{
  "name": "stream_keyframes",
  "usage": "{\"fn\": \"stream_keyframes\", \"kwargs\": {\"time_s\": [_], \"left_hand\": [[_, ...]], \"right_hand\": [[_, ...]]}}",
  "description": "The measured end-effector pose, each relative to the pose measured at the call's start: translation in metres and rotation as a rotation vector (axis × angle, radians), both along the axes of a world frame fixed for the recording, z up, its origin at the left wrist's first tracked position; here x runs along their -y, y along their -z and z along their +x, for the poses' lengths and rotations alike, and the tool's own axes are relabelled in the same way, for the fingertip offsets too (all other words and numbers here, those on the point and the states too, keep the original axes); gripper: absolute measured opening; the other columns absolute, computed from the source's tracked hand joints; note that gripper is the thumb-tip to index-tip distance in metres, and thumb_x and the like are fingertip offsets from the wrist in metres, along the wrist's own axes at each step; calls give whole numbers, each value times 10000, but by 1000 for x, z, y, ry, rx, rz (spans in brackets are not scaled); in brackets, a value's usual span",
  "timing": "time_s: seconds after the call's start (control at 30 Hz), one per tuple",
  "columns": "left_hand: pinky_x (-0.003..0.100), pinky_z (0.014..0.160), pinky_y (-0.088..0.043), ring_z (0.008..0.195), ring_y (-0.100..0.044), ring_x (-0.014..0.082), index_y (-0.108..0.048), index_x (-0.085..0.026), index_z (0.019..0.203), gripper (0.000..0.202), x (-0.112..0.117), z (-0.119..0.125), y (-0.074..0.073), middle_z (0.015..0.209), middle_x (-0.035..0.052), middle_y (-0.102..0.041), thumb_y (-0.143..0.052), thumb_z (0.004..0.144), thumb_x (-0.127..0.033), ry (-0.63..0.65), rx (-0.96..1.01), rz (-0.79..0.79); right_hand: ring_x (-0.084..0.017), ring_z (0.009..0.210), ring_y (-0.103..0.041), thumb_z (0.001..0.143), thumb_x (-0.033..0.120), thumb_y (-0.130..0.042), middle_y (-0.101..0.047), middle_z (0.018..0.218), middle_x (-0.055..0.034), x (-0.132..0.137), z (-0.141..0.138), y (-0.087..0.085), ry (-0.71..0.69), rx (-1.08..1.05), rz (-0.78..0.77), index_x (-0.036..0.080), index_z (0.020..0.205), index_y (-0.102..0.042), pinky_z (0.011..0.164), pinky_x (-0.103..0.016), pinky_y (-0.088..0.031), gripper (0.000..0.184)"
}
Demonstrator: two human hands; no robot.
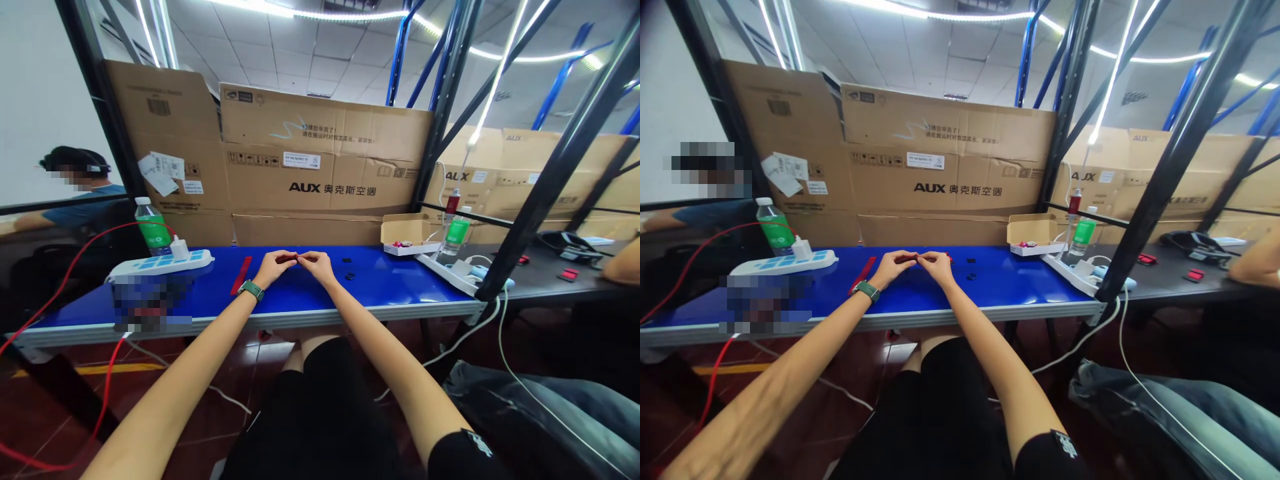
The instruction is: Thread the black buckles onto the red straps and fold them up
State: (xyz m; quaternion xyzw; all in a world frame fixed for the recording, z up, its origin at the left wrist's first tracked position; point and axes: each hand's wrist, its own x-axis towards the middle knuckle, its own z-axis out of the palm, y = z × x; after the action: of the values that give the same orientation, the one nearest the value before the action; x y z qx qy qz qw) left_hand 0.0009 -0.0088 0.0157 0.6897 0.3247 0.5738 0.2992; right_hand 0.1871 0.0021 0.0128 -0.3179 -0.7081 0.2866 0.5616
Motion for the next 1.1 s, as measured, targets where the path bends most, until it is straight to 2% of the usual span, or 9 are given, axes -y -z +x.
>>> {"fn": "stream_keyframes", "kwargs": {"time_s": [0.13, 0.27, 0.43, 0.6, 0.73, 0.83, 0.9, 1.03, 1.1], "left_hand": [[503, 1026, -530, 1058, -716, 323, -784, -136, 974, 521, -1, -1, 1, 1098, 157, -768, -875, 638, -522, -16, -37, 4], [492, 1010, -540, 1060, -713, 313, -787, -149, 968, 495, -2, -2, 2, 1111, 150, -763, -854, 666, -535, -39, -61, 51], [497, 998, -544, 1042, -718, 311, -774, -150, 1000, 500, 0, -1, 3, 1095, 147, -769, -844, 685, -532, 15, -86, 9], [465, 954, -561, 962, -733, 298, -768, -142, 970, 529, 0, 0, 1, 1029, 136, -781, -871, 637, -541, -20, -74, 16], [449, 955, -549, 965, -726, 292, -793, -151, 963, 472, -1, -1, -2, 1010, 119, -787, -688, 821, -589, -42, -131, 30], [455, 985, -525, 993, -718, 299, -809, -155, 931, 460, -2, -2, -4, 1016, 114, -789, -652, 834, -577, -56, -121, 18], [455, 981, -525, 994, -718, 300, -812, -155, 936, 433, -2, -4, -3, 1026, 118, -789, -705, 787, -547, -30, -86, -41], [439, 913, -557, 999, -723, 304, -805, -142, 1011, 471, 0, -7, 0, 1058, 150, -779, -737, 757, -532, 135, 2, -230], [428, 878, -566, 963, -727, 299, -798, -138, 1014, 486, 0, -8, 1, 1039, 154, -780, -761, 740, -538, 137, -18, -222]], "right_hand": [[-226, 818, -737, 798, 405, -701, -792, 883, -60, 4, 0, -2, 76, 71, 74, 202, 864, -788, 800, -325, -575, 230], [-213, 803, -728, 804, 398, -684, -781, 848, -42, 6, 1, -4, 48, 66, 90, 206, 839, -774, 794, -314, -562, 215], [-213, 786, -714, 738, 437, -748, -761, 804, -45, 7, 5, -7, -33, 2, -39, 194, 785, -735, 776, -321, -554, 248], [-191, 770, -721, 671, 416, -808, -741, 788, -3, 3, 2, -3, -138, -103, -144, 220, 921, -623, 764, -313, -567, 368], [-175, 645, -698, 733, 471, -754, -679, 686, 44, -3, -3, 2, -103, -181, -269, 250, 930, -498, 656, -301, -574, 392], [-164, 618, -684, 742, 451, -757, -662, 691, 49, -5, -4, 2, -96, -205, -282, 251, 924, -488, 645, -299, -584, 382], [-161, 606, -680, 737, 431, -767, -651, 678, 52, -4, -4, 2, -89, -220, -295, 247, 916, -491, 639, -298, -591, 377], [-160, 587, -683, 724, 415, -788, -653, 666, 50, -1, -2, 0, -87, -251, -328, 240, 892, -492, 623, -300, -603, 383], [-159, 584, -684, 706, 419, -809, -660, 665, 46, 0, -2, -1, -95, -258, -335, 236, 880, -499, 616, -294, -604, 400]]}}
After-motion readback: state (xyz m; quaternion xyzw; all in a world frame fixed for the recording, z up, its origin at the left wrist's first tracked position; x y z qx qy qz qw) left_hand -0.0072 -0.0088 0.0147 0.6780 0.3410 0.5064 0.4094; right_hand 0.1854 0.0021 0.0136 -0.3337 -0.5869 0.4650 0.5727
